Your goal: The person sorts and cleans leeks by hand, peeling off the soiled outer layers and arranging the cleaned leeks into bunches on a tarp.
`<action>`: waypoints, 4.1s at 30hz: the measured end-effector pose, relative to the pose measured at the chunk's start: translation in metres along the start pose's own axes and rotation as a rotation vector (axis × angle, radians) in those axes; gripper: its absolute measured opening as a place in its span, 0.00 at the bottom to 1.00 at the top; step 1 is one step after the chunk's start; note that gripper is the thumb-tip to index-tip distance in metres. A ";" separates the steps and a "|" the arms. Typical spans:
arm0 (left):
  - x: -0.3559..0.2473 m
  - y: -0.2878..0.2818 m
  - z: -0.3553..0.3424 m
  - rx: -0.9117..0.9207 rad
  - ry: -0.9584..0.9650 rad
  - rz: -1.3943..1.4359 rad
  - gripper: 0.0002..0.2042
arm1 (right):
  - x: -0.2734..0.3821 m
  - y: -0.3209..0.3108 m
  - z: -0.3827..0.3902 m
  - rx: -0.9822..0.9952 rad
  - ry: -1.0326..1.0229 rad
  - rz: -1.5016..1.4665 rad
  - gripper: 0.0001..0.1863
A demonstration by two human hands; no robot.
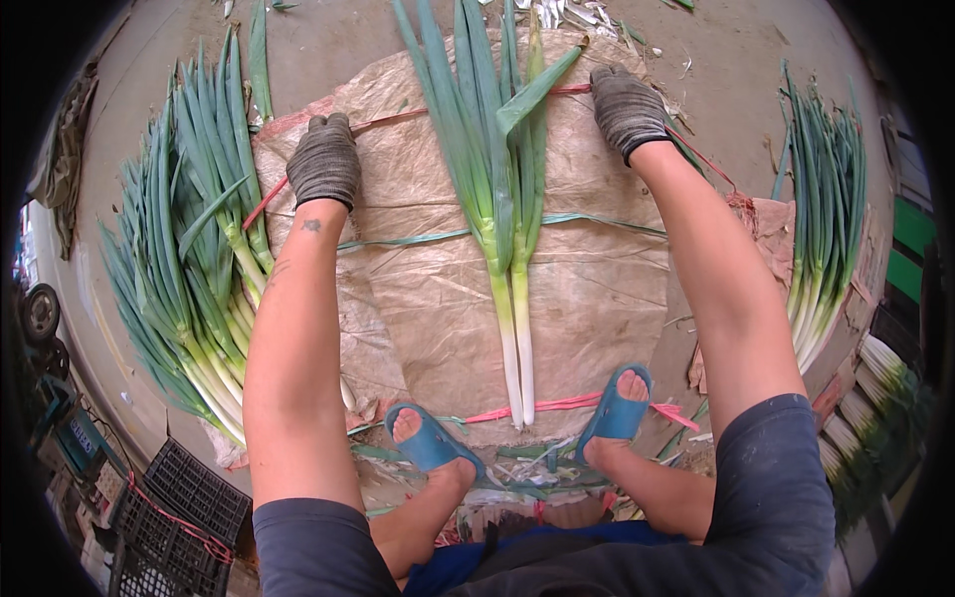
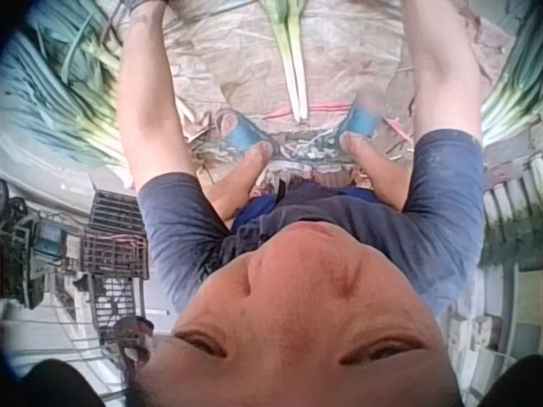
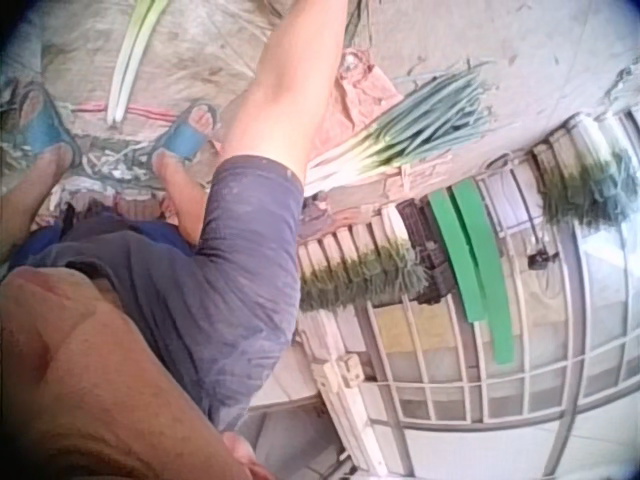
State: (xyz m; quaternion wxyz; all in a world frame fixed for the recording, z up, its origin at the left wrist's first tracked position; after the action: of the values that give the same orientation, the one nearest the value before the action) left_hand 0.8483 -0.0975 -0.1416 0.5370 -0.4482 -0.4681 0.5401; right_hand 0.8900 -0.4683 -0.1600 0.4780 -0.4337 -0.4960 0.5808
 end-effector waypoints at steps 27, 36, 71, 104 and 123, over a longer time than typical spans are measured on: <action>0.197 -0.046 0.652 0.532 -0.873 0.611 0.11 | 0.054 -0.084 0.227 -0.078 -0.442 -0.363 0.22; 0.259 0.038 0.788 0.005 -1.250 1.170 0.08 | -0.042 -0.229 0.455 0.098 -0.428 -0.315 0.20; 0.226 0.013 0.569 -0.232 -1.021 0.597 0.25 | -0.041 -0.233 0.524 0.390 0.139 -0.906 0.15; 0.356 0.050 0.675 -0.017 -1.063 1.500 0.21 | -0.048 -0.225 0.532 0.506 0.257 -0.935 0.17; 0.373 0.086 0.711 -0.183 -1.169 1.018 0.24 | -0.044 -0.230 0.533 0.515 0.276 -0.899 0.17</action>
State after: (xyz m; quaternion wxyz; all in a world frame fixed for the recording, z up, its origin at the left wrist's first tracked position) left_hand 0.1244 0.2589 -0.1059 -0.1498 -0.2927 -0.4546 0.8278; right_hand 0.4045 -0.5860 0.1394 0.8312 -0.1196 -0.4069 0.3595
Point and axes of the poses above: each hand's wrist, its own z-axis away from the middle knuckle, its own y-axis out of the palm, x = y × z, the point moved 8 cm from there along -z, towards the middle knuckle, and after that the axes turned 3 degrees about -z, right-handed, at the moved point
